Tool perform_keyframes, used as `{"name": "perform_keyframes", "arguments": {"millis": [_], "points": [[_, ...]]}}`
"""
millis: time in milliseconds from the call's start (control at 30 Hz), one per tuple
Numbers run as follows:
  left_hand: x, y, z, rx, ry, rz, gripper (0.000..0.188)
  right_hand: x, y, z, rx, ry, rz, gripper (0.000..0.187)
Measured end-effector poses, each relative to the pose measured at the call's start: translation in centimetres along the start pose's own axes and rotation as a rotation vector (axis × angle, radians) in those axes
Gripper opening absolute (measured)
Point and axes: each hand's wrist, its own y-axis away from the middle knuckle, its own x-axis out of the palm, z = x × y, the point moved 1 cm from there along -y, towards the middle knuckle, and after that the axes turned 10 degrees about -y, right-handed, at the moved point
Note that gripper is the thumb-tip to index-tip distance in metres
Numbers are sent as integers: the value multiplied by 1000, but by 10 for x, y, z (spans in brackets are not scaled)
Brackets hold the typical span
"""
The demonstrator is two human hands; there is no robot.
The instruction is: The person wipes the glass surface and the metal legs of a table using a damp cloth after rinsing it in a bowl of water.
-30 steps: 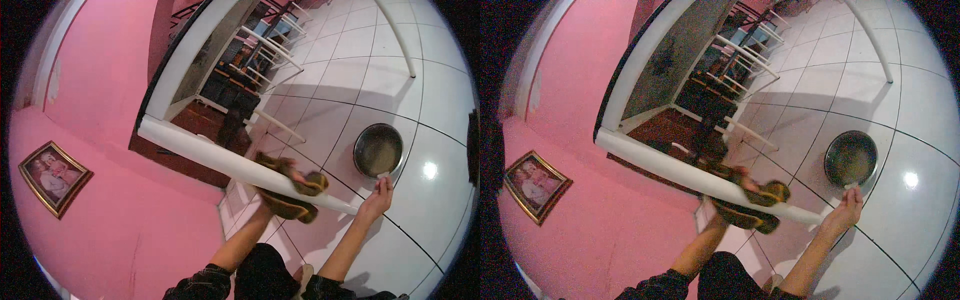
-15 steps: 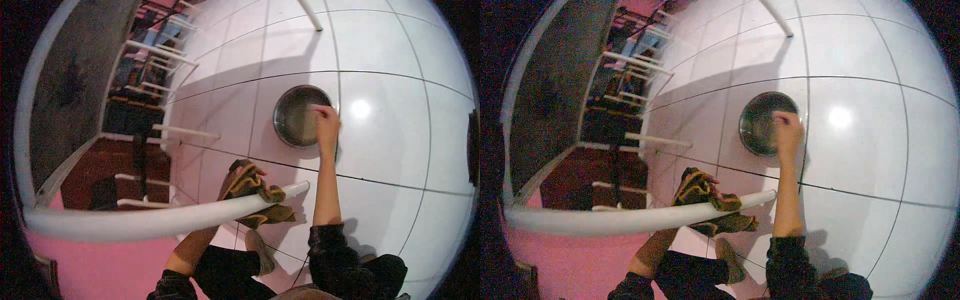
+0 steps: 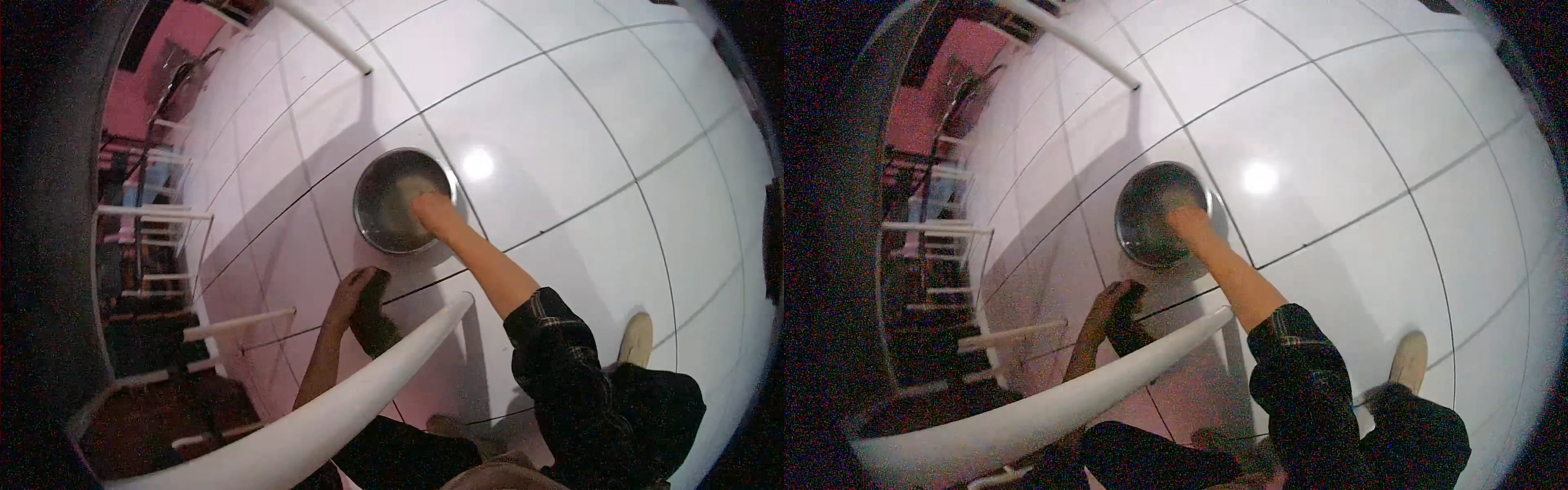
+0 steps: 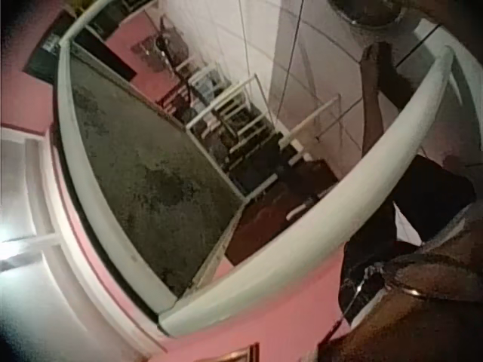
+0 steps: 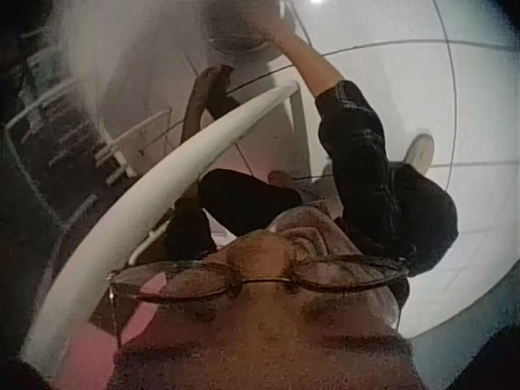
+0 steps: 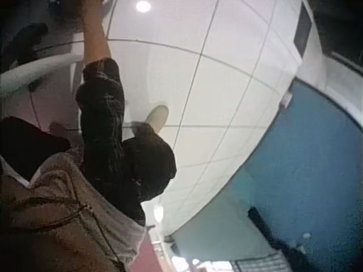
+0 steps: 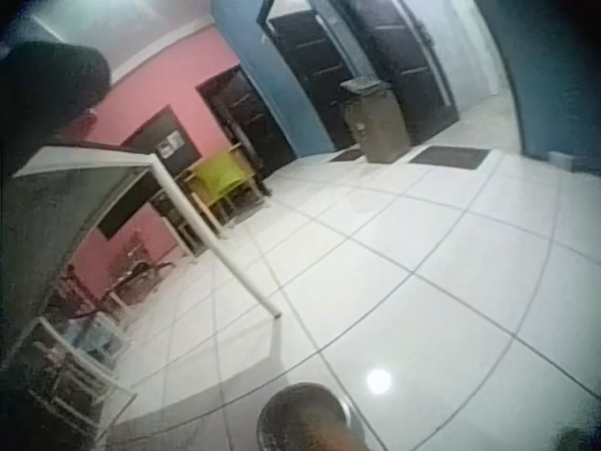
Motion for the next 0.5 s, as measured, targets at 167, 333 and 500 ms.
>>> {"name": "perform_keyframes", "arguments": {"millis": [167, 333, 500], "points": [[13, -14, -20, 20, 305, -17, 48, -9, 15, -15, 170, 48, -69, 9], [20, 23, -42, 55, 324, 16, 48, 2, 47, -18, 155, 70, -214, 8], [30, 50, -39, 172, 277, -12, 45, -18, 87, -27, 299, 38, -282, 8]]}}
